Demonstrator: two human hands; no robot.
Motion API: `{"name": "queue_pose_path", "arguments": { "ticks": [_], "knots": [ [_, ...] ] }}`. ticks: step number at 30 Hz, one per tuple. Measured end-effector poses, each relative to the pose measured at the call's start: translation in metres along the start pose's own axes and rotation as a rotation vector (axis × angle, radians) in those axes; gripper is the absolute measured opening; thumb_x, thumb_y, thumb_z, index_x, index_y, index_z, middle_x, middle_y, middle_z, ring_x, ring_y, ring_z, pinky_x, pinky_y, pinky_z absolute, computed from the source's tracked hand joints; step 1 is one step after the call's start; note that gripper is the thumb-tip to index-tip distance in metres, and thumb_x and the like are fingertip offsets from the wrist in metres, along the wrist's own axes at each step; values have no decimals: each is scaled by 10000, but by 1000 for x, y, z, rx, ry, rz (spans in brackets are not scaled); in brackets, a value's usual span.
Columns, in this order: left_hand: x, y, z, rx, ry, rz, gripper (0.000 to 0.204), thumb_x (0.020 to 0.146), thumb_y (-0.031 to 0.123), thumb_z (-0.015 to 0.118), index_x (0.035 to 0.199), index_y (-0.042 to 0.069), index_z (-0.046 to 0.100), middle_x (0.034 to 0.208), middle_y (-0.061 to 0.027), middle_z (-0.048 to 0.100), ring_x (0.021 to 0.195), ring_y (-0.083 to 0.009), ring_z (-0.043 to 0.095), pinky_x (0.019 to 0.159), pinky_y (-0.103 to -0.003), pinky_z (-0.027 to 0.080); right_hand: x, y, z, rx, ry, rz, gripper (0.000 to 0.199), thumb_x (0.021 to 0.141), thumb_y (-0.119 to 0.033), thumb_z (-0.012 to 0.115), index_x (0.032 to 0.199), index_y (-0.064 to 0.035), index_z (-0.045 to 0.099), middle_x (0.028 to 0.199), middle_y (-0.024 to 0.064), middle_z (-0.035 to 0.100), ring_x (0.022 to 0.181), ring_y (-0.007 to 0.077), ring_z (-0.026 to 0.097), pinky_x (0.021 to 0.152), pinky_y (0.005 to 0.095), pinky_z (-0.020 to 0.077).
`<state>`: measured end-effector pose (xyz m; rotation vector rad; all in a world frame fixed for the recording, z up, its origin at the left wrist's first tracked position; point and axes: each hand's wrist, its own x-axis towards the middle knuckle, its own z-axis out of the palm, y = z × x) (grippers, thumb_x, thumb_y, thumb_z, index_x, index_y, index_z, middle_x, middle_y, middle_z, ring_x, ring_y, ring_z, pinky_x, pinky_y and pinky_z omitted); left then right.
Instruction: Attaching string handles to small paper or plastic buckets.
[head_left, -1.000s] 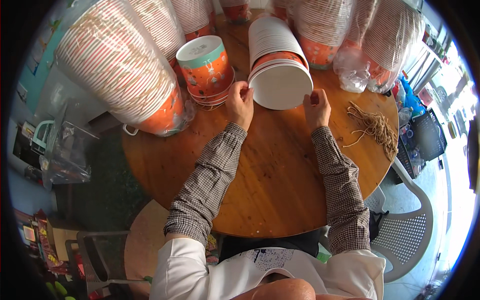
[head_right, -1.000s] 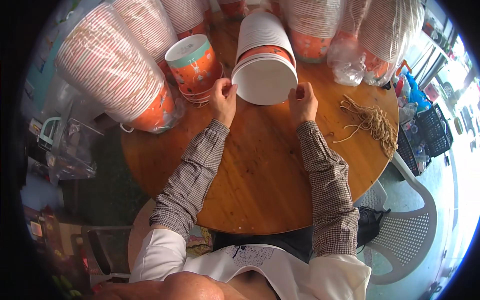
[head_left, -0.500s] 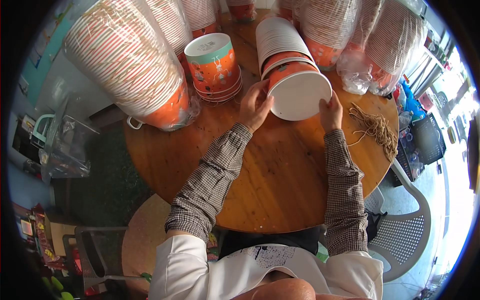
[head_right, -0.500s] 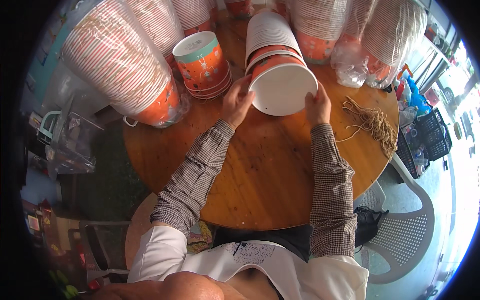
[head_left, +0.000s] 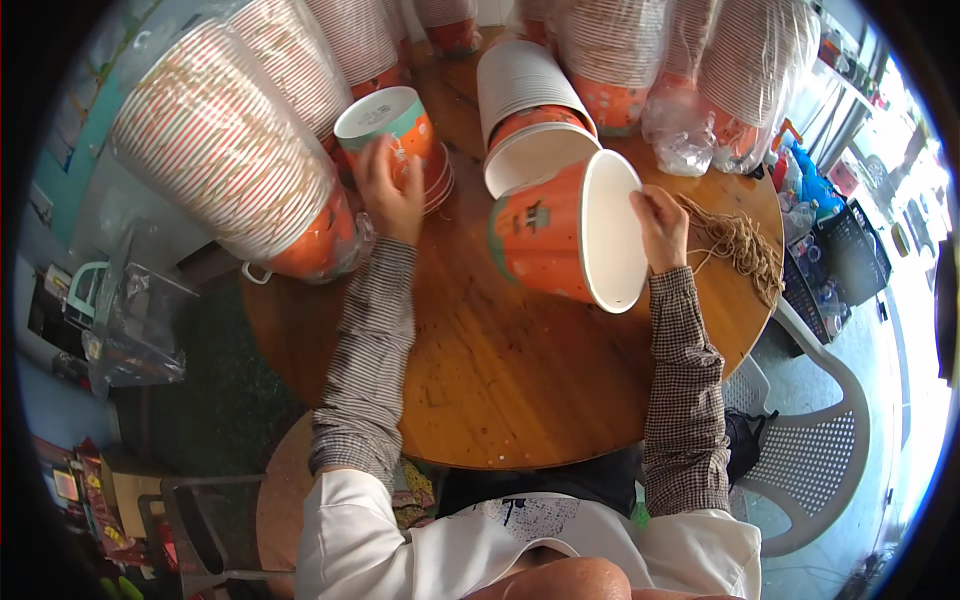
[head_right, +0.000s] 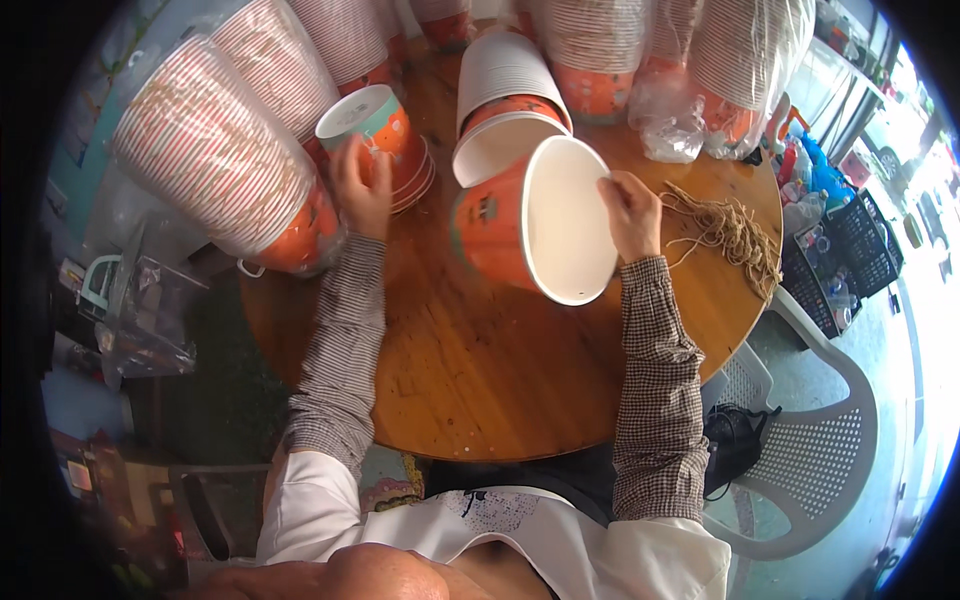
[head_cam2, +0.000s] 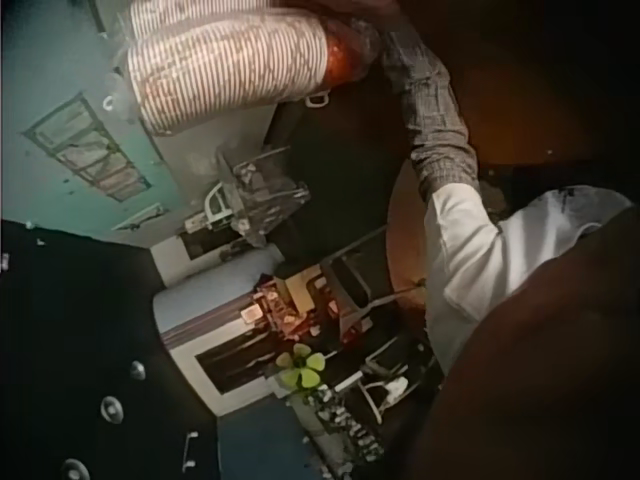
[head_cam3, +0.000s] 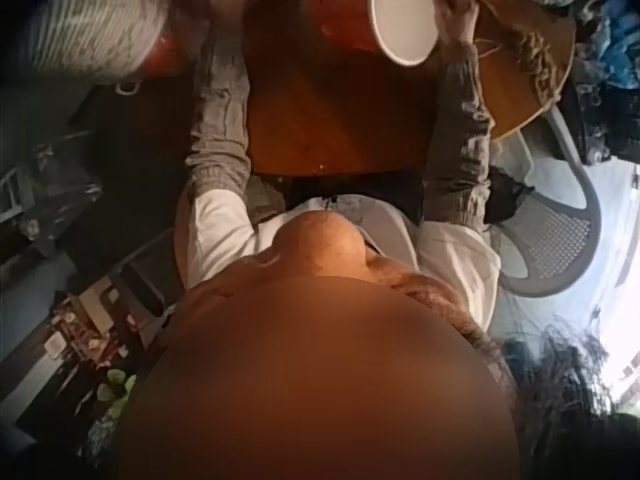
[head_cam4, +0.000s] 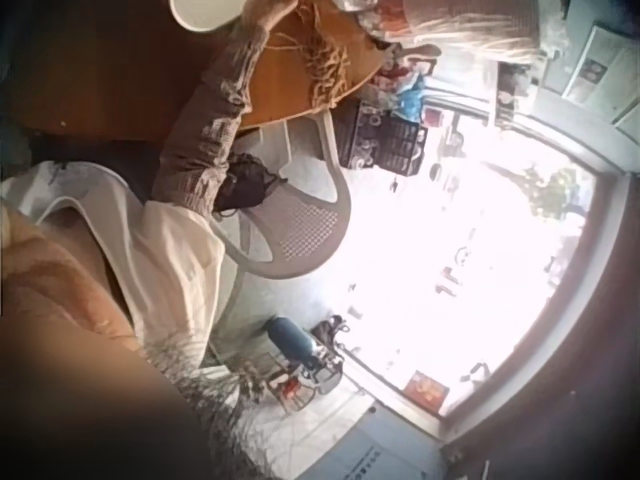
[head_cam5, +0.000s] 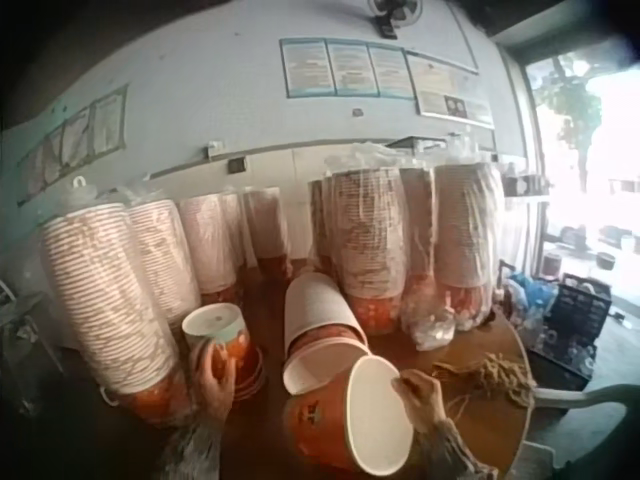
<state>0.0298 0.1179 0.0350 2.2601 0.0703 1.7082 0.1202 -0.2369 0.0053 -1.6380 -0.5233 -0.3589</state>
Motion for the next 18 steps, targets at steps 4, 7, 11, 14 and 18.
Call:
{"name": "queue_pose_path", "arguments": {
  "ticks": [4, 7, 11, 14, 18],
  "knots": [
    [63, -19, -2, 390, -291, -5, 814, 779, 687, 581, 1385, 159, 451, 1445, -197, 374, 1358, -446, 279, 1080, -527, 286, -5, -8, -1, 61, -306, 122, 199, 910, -147, 618, 924, 52, 616, 697, -19, 542, 640, 44, 486, 575, 222, 401],
    [101, -38, 8, 584, -502, -8, 929, 737, 807, 487, 1452, 228, 358, 1497, -167, 318, 1381, -403, 269, 1096, -537, 247, -6, -11, 1, 79, -346, 114, 211, 920, -160, 613, 923, 51, 606, 694, -21, 529, 634, 40, 472, 566, 220, 390],
    [119, -65, 20, 552, -911, -246, 952, 710, 865, 417, 1449, 267, 372, 1421, -168, 425, 1317, -343, 403, 1087, -520, 276, -5, -17, 2, 81, -367, 152, 208, 922, -161, 608, 931, 46, 608, 704, -8, 556, 648, 43, 493, 578, 226, 408],
    [112, -66, 25, 567, -933, -163, 913, 721, 846, 433, 1426, 265, 418, 1370, -171, 475, 1288, -345, 431, 1075, -505, 305, -6, -26, 1, 48, -374, 160, 211, 922, -165, 608, 940, 45, 611, 713, 2, 577, 656, 49, 509, 588, 231, 422],
    [113, -66, 25, 529, -948, -163, 874, 736, 825, 444, 1402, 259, 458, 1370, -158, 476, 1292, -340, 421, 1070, -519, 305, -7, -30, 0, 35, -407, 165, 217, 921, -171, 608, 947, 45, 615, 720, 9, 590, 656, 57, 518, 593, 233, 429]
  ]
}}
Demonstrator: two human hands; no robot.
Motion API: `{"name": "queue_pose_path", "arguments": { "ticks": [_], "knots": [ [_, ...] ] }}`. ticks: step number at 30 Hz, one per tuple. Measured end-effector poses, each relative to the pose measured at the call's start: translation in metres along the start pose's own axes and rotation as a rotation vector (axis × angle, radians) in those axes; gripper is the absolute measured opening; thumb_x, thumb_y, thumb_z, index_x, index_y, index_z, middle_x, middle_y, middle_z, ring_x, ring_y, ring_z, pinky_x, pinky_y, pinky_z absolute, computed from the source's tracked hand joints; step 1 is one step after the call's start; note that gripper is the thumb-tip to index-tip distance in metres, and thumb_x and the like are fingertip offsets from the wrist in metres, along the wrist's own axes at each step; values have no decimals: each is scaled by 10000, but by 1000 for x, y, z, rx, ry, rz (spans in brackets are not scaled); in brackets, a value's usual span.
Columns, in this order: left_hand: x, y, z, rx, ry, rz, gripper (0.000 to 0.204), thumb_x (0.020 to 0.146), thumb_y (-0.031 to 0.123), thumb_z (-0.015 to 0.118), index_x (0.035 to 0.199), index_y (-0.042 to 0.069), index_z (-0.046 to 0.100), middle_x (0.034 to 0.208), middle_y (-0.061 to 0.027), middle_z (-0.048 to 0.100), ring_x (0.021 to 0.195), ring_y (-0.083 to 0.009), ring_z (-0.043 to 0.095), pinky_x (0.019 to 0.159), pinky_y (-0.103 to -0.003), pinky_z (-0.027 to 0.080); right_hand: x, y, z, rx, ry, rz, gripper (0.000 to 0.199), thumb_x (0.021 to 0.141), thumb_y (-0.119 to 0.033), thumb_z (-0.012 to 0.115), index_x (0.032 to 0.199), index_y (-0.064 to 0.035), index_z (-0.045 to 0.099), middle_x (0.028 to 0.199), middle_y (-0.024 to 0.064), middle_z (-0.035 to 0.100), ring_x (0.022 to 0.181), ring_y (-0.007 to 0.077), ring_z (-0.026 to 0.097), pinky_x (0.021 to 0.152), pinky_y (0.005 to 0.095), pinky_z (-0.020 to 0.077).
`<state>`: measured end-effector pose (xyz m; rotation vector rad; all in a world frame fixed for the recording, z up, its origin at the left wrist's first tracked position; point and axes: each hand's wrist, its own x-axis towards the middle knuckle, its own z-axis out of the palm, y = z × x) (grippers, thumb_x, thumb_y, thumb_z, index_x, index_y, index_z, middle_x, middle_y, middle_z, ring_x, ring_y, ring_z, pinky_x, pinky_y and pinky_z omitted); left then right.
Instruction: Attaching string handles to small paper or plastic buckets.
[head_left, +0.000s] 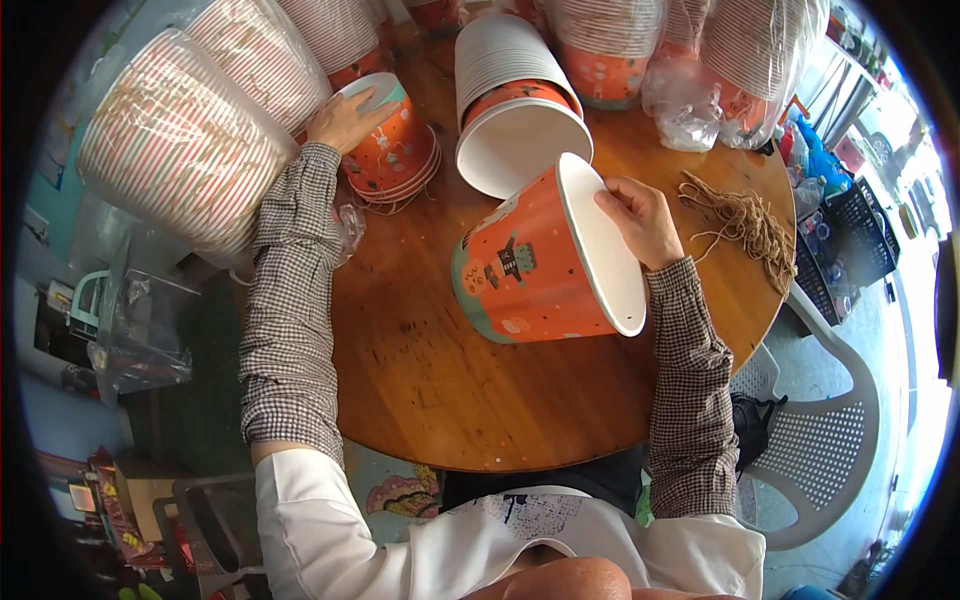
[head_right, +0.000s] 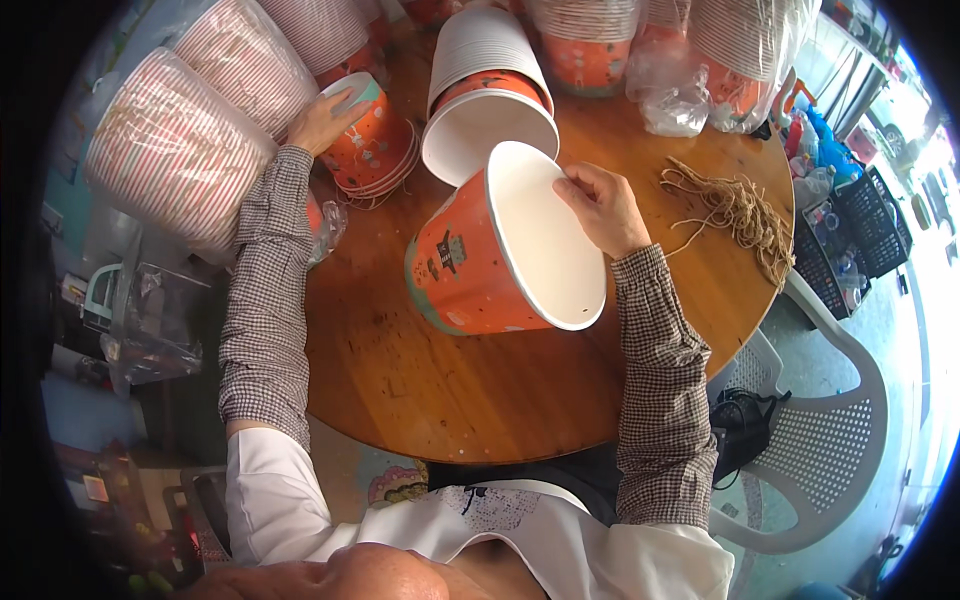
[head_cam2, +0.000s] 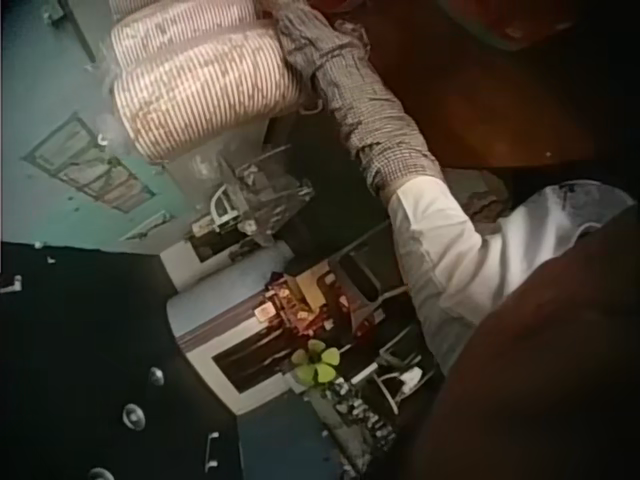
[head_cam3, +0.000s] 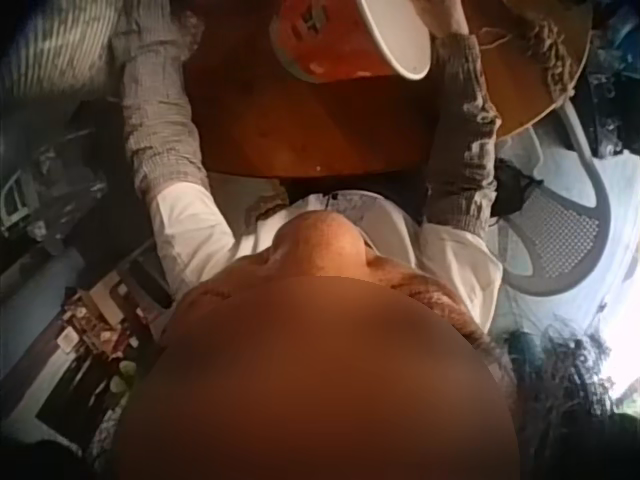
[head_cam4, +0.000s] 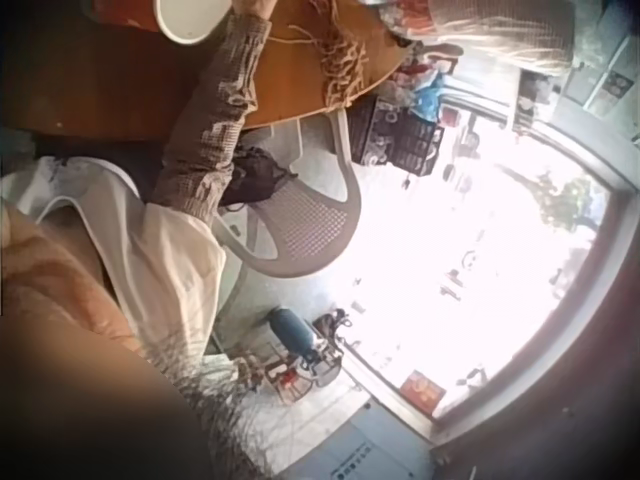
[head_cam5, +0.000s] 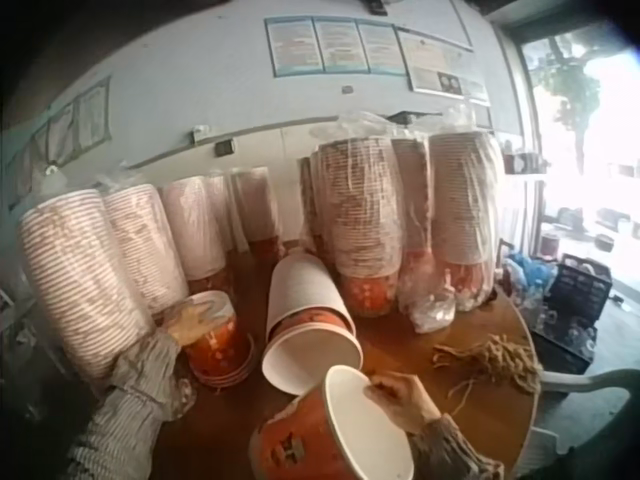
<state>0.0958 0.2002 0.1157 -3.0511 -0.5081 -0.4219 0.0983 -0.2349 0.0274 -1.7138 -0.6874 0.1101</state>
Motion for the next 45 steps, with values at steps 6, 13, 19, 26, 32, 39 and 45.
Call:
{"name": "queue_pose_path", "arguments": {
  "ticks": [6, 13, 19, 26, 32, 39, 45],
  "knots": [
    [-7, -4, 3, 1, 5, 16, 830, 747, 797, 470, 1380, 260, 484, 1366, -151, 482, 1289, -348, 416, 1068, -535, 299, 1, 3, 5, 6, -36, -23, 214, 942, -179, 597, 969, 33, 606, 729, -21, 579, 649, 24, 503, 571, 207, 409],
    [-82, 38, -9, -499, 482, 242, 574, 876, 458, 609, 1270, 47, 543, 1262, -173, 565, 1194, -310, 527, 990, -413, 402, 1, 11, 4, 68, -42, -7, 188, 918, -144, 604, 971, 34, 628, 766, -2, 609, 697, 64, 557, 633, 232, 455],
    [-176, 73, 15, -994, 482, 223, 351, 951, 186, 572, 1241, -11, 551, 1226, -130, 593, 1125, -223, 564, 950, -325, 441, -1, 11, 9, 178, -316, 130, 256, 918, -113, 595, 1136, 21, 590, 987, 59, 653, 827, 112, 626, 735, 269, 522],
    [-230, 100, 30, -951, 445, 324, 491, 954, 302, 547, 1329, -7, 480, 1315, -137, 531, 1226, -265, 495, 1027, -374, 379, -10, 10, -16, -40, -339, 176, 268, 901, -213, 635, 1046, 13, 649, 844, 46, 679, 756, 116, 644, 683, 273, 535],
    [-222, 98, 45, -713, 558, 395, 492, 884, 156, 633, 1331, 16, 484, 1294, -156, 539, 1207, -315, 502, 1030, -413, 388, -54, 51, -89, -602, 470, 76, 171, 825, -154, 652, 939, -31, 685, 710, 97, 654, 645, 175, 634, 623, 308, 502],
    [-234, 101, 44, -894, 706, 155, 337, 901, 25, 565, 1236, -5, 553, 1076, -136, 623, 1010, -259, 592, 921, -368, 452, -82, 61, -100, -677, 234, 108, 138, 748, -146, 670, 870, -85, 693, 977, 100, 646, 910, 277, 620, 783, 367, 494],
    [-272, 143, 27, -954, 744, 434, 214, 883, -17, 571, 1091, -15, 622, 946, -112, 628, 845, -238, 600, 742, -326, 498, -87, 56, -82, -913, 167, 101, 131, 825, -180, 599, 874, -61, 619, 999, 125, 592, 950, 315, 587, 810, 418, 479]
  ]
}}
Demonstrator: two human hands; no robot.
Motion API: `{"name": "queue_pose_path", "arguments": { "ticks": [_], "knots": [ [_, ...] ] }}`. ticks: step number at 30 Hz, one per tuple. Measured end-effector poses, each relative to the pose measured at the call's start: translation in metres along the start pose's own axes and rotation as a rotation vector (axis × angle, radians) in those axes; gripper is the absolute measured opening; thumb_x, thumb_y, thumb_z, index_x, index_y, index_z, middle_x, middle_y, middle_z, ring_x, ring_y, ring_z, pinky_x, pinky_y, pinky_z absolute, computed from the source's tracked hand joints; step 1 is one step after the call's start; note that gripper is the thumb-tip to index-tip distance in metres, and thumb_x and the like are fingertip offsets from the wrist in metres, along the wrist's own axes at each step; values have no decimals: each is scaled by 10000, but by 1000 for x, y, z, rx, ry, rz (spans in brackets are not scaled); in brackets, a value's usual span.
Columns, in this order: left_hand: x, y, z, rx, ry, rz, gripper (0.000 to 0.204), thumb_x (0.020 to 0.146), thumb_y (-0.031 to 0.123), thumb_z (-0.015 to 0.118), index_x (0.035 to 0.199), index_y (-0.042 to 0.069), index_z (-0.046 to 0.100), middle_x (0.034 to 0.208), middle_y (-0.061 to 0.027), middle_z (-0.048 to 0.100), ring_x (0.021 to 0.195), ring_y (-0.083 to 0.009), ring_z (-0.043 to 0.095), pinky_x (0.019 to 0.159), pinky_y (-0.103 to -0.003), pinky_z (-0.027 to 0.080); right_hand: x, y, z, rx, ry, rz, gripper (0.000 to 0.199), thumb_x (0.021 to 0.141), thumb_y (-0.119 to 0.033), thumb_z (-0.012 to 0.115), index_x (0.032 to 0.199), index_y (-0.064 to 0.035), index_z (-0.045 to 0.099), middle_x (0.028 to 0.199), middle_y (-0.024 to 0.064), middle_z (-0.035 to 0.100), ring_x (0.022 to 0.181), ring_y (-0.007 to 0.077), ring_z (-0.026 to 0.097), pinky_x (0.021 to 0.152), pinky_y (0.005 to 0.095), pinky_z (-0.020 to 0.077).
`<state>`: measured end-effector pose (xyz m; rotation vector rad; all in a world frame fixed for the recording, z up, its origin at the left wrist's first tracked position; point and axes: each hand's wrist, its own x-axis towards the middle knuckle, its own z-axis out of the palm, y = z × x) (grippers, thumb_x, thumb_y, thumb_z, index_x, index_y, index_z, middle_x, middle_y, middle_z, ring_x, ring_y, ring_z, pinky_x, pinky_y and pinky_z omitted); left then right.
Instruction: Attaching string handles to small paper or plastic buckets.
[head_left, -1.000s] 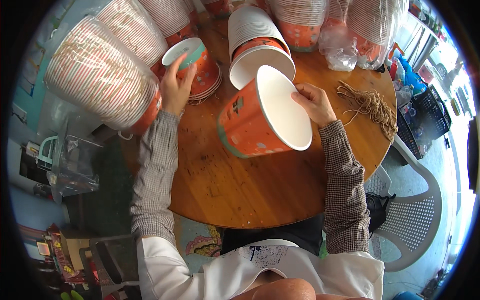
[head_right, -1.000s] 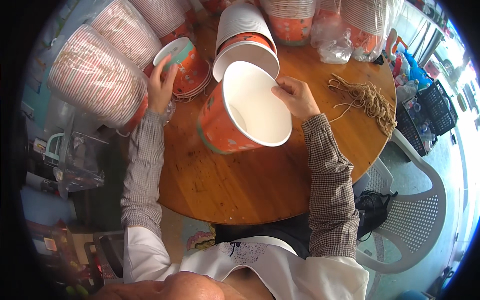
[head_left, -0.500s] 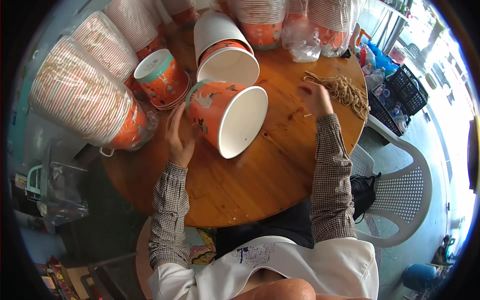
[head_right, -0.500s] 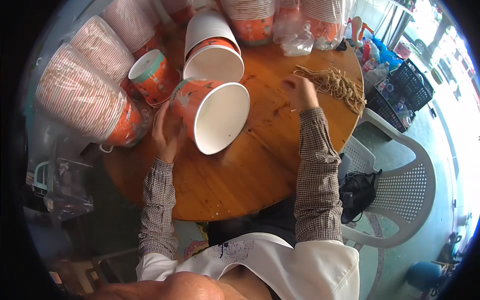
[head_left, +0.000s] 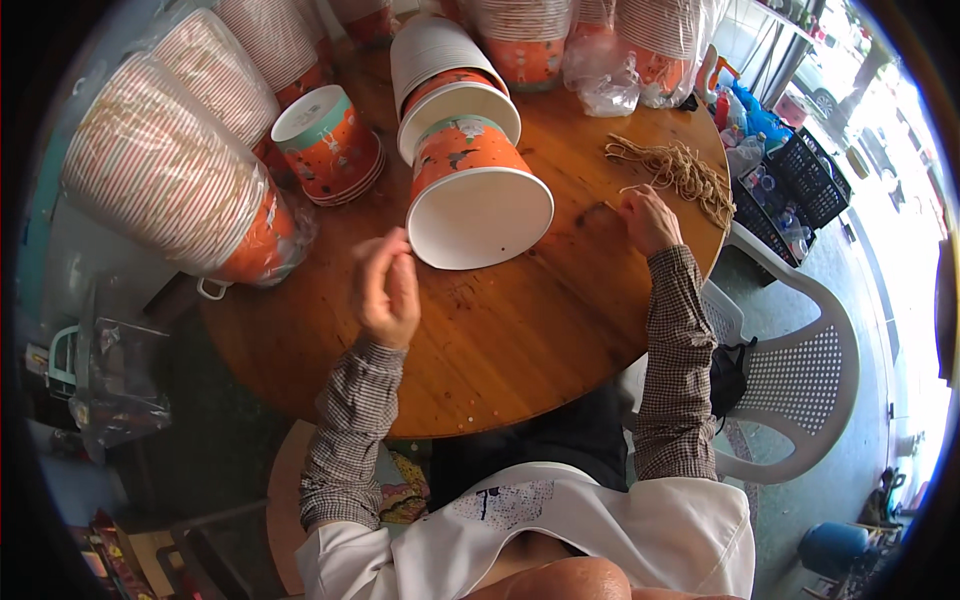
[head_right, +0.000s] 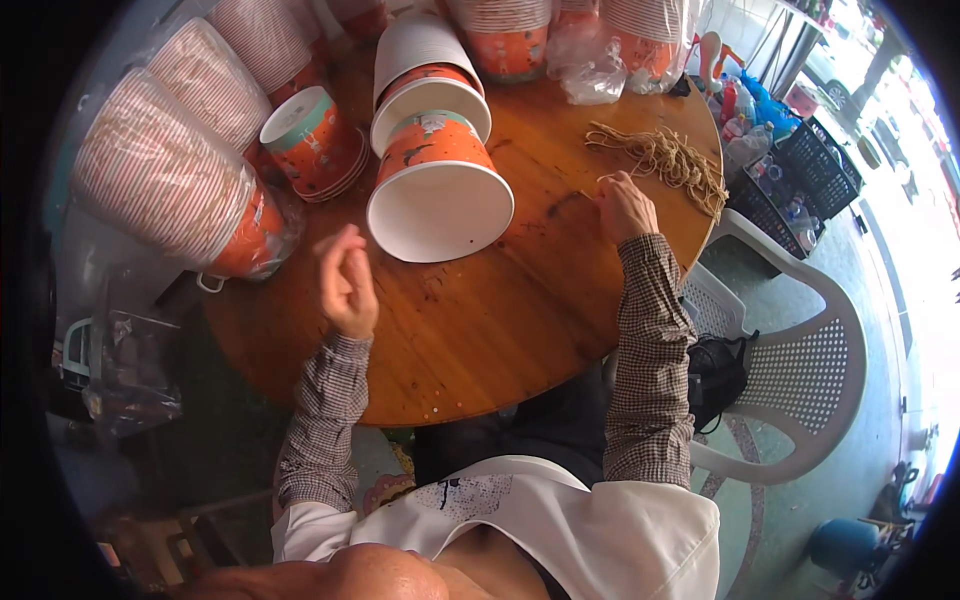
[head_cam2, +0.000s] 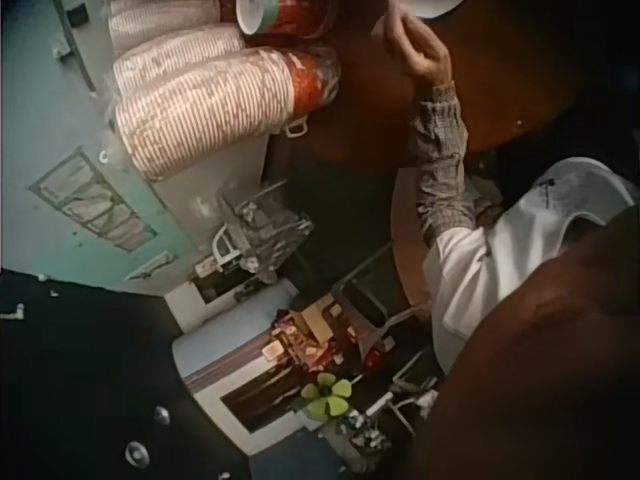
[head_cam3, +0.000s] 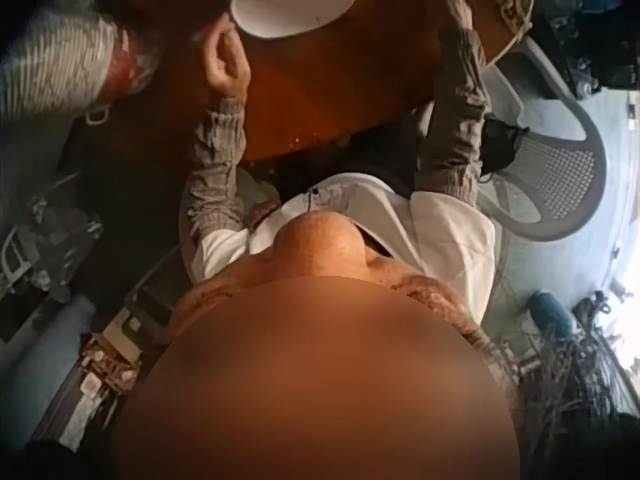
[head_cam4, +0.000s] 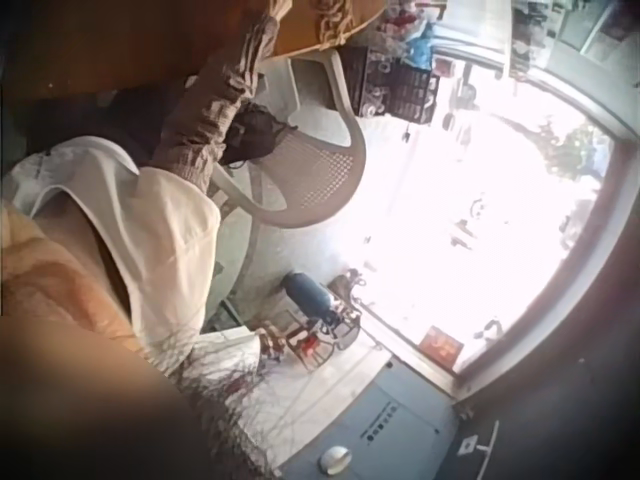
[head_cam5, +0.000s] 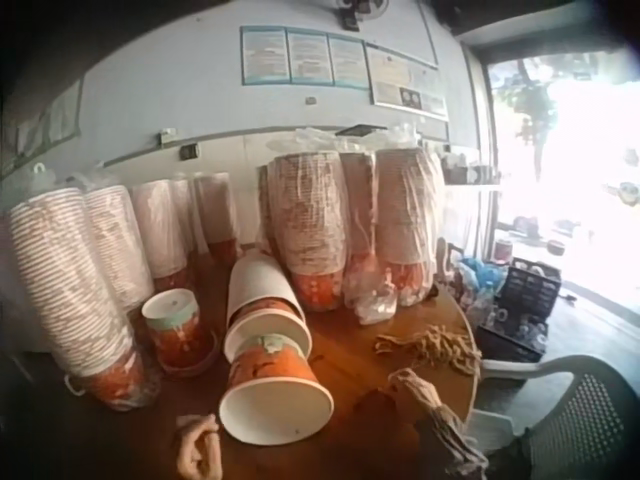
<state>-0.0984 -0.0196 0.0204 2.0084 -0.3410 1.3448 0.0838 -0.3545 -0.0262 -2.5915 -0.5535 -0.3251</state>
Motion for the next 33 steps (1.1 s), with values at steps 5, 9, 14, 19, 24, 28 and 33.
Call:
{"name": "queue_pose_path", "arguments": {
  "ticks": [5, 9, 14, 19, 24, 28, 33],
  "knots": [
    [-5, 31, 27, -95, -369, 86, 264, 821, -10, 634, 1083, 20, 628, 1029, -119, 613, 946, -287, 601, 806, -378, 508, -5, -34, 11, 275, 33, -101, 150, 893, -163, 556, 895, -13, 555, 879, 130, 640, 824, 259, 634, 718, 344, 502],
    [-15, 19, 39, 106, -533, 5, 409, 820, 77, 665, 1204, 21, 536, 1199, -182, 534, 1128, -358, 533, 920, -418, 484, 11, -95, 1, 748, -95, 34, 171, 972, -166, 473, 947, -6, 530, 866, 121, 668, 764, 176, 672, 617, 314, 520],
    [-26, 8, 35, 232, -589, -148, 549, 792, 159, 714, 1241, -16, 450, 1208, -233, 505, 1119, -409, 505, 926, -439, 472, 25, -150, 14, 1196, -301, -81, 109, 970, -76, 462, 971, 18, 516, 869, 111, 667, 820, 184, 673, 681, 299, 548],
    [-18, -31, 29, 351, -463, -111, 452, 785, 170, 715, 1134, -9, 493, 1014, -214, 581, 925, -380, 579, 794, -440, 509, 37, -193, 22, 1083, -415, -183, 99, 941, -52, 523, 957, 45, 538, 866, 106, 666, 792, 176, 677, 661, 285, 550],
    [-11, -31, 24, -18, -353, -455, 262, 796, 136, 687, 968, -23, 568, 855, -170, 624, 748, -309, 643, 662, -380, 539, 28, -181, 41, 1286, -403, -60, 137, 925, -58, 569, 1006, 53, 580, 870, 105, 664, 754, 158, 670, 646, 274, 552],
    [-10, -37, 18, -178, -332, -519, 307, 814, 98, 692, 1063, -37, 574, 923, -141, 655, 829, -225, 680, 669, -315, 577, 17, -184, 43, 1379, -427, -6, 172, 922, -72, 593, 1043, 51, 606, 859, 86, 662, 715, 135, 661, 629, 260, 548],
    [0, -21, 17, -144, -384, -567, 338, 815, 34, 678, 1121, -43, 557, 980, -134, 656, 886, -212, 678, 736, -306, 592, 11, -191, 34, 1300, -457, 10, 168, 929, -107, 598, 1010, 40, 594, 838, 64, 662, 711, 120, 659, 621, 247, 542]
  ]
}}
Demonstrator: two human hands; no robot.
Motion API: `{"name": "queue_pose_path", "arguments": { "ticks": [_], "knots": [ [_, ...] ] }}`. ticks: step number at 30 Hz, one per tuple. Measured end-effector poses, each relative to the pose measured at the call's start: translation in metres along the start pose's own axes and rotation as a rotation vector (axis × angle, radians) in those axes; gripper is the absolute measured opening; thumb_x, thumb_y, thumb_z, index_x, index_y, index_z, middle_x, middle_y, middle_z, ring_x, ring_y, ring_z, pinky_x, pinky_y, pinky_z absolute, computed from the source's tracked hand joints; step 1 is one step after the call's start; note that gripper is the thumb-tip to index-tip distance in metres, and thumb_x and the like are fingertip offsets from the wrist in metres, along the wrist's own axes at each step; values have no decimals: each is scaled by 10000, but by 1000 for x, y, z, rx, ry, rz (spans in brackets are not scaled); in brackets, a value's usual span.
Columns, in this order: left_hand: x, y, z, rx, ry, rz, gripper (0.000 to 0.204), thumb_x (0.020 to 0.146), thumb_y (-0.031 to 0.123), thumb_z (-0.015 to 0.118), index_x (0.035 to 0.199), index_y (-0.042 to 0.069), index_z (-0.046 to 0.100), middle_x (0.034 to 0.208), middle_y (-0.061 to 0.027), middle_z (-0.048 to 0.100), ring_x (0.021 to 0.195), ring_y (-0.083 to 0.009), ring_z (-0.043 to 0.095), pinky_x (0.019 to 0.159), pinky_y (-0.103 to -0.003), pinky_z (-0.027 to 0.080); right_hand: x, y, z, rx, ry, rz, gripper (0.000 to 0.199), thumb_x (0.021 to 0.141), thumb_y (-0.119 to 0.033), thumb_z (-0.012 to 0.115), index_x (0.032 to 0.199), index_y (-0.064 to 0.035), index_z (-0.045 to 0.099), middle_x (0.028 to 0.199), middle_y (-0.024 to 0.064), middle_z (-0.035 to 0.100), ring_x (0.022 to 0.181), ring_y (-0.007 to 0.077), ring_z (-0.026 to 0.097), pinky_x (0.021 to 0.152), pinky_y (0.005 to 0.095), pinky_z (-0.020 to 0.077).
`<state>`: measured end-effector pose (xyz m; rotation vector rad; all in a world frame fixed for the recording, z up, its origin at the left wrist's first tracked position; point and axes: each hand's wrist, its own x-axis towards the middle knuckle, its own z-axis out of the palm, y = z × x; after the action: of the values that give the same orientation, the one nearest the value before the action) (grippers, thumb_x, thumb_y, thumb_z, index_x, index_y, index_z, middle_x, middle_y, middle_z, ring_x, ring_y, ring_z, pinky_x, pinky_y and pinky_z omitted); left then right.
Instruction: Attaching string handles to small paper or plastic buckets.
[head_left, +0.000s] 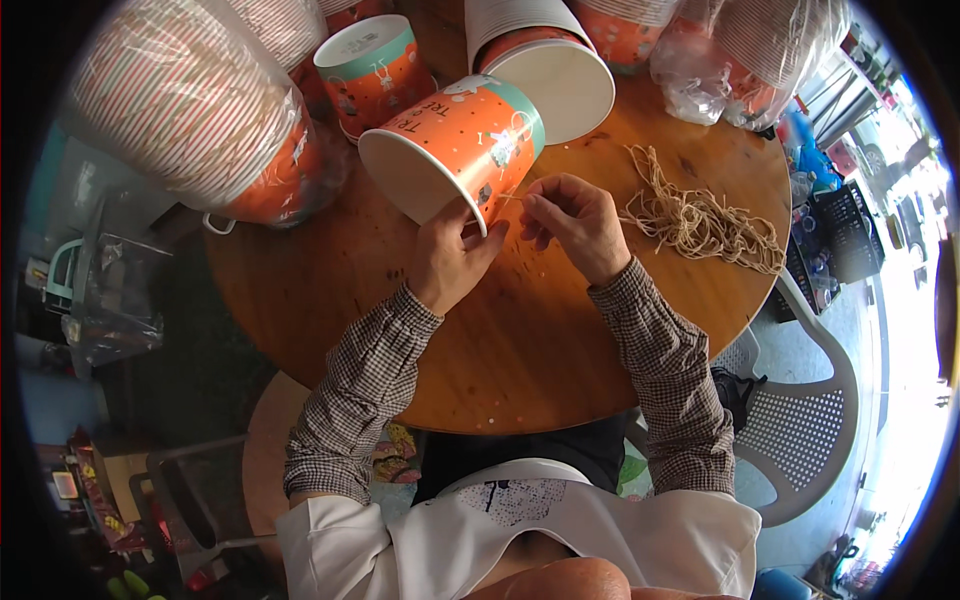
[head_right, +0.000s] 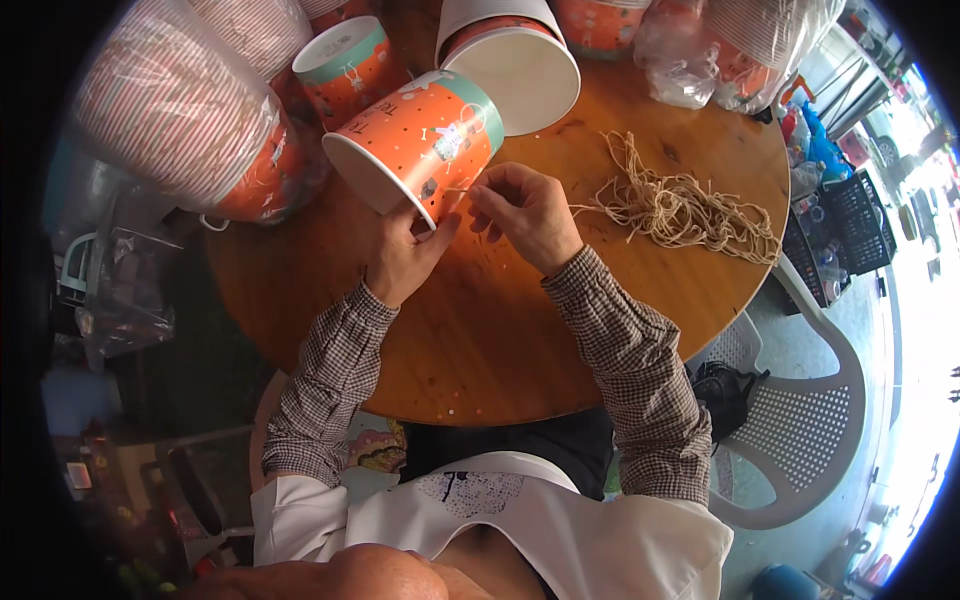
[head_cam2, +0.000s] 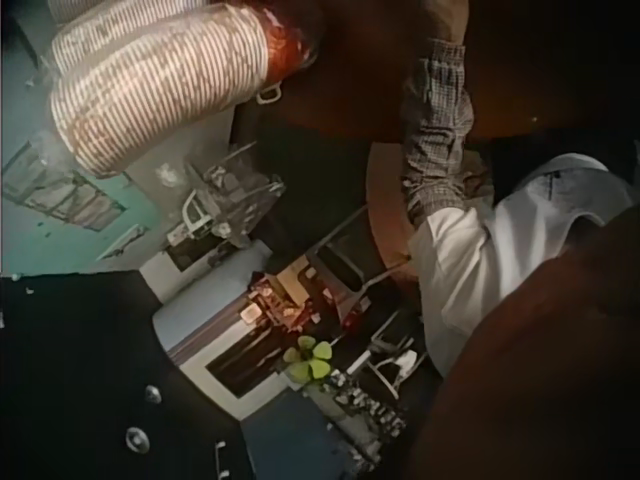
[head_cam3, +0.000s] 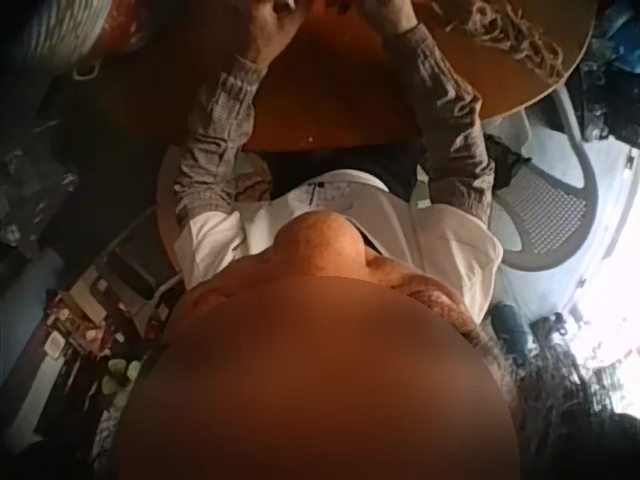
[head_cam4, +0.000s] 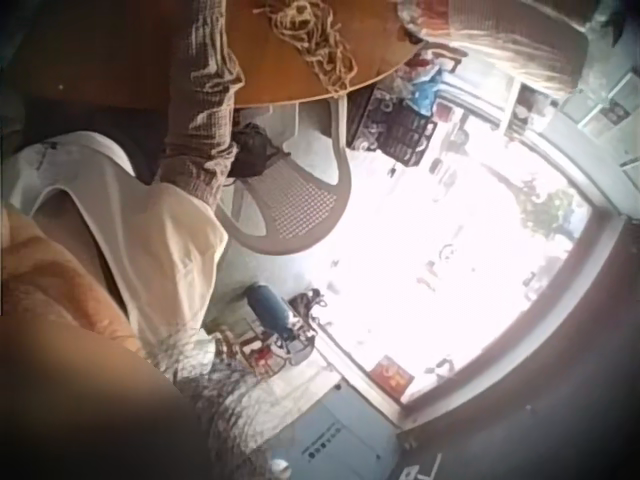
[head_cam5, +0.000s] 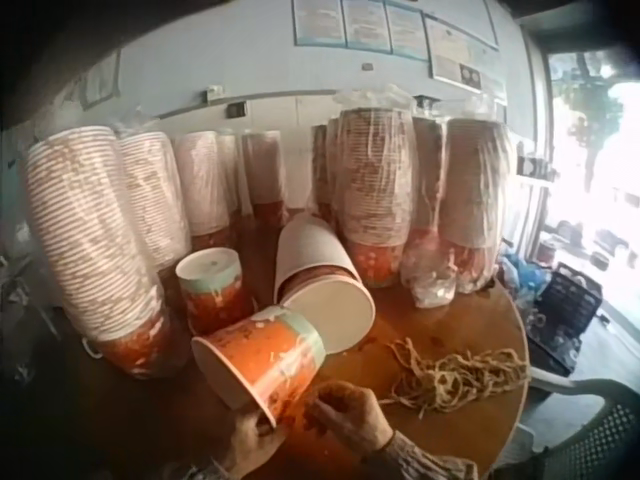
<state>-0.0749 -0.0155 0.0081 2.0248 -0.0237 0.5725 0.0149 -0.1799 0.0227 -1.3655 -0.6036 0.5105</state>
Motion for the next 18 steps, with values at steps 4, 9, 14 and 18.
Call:
{"name": "queue_pose_path", "arguments": {
  "ticks": [4, 9, 14, 18],
  "knots": [
    [-1, -1, 3, -72, -14, -5, 256, 864, 30, 624, 1111, -31, 600, 939, -65, 650, 788, -90, 627, 623, -227, 525, -3, 0, 7, -23, -19, 17, 173, 928, -146, 611, 977, 17, 580, 836, 46, 656, 744, 98, 652, 631, 231, 531],
    [1, -7, 2, -78, -15, -31, 323, 826, 16, 658, 1126, -39, 554, 967, -119, 659, 857, -183, 679, 725, -297, 591, -3, 5, 5, -55, -52, -51, 175, 916, -166, 632, 937, 2, 588, 856, 30, 646, 771, 76, 612, 678, 237, 509],
    [-1, -9, 3, -92, 11, -12, 298, 829, 26, 659, 1103, -39, 564, 936, -117, 662, 807, -173, 680, 684, -288, 585, -3, 9, 8, -126, -67, -129, 170, 904, -176, 647, 908, -13, 596, 854, 10, 638, 774, 75, 577, 712, 260, 494],
    [0, 2, 1, -29, -15, -59, 301, 824, 22, 662, 1104, -35, 565, 942, -116, 661, 814, -175, 679, 686, -294, 587, -3, 11, 6, -128, -52, -109, 164, 905, -179, 644, 917, -21, 603, 879, 9, 640, 807, 78, 582, 723, 266, 499]
  ]
}}
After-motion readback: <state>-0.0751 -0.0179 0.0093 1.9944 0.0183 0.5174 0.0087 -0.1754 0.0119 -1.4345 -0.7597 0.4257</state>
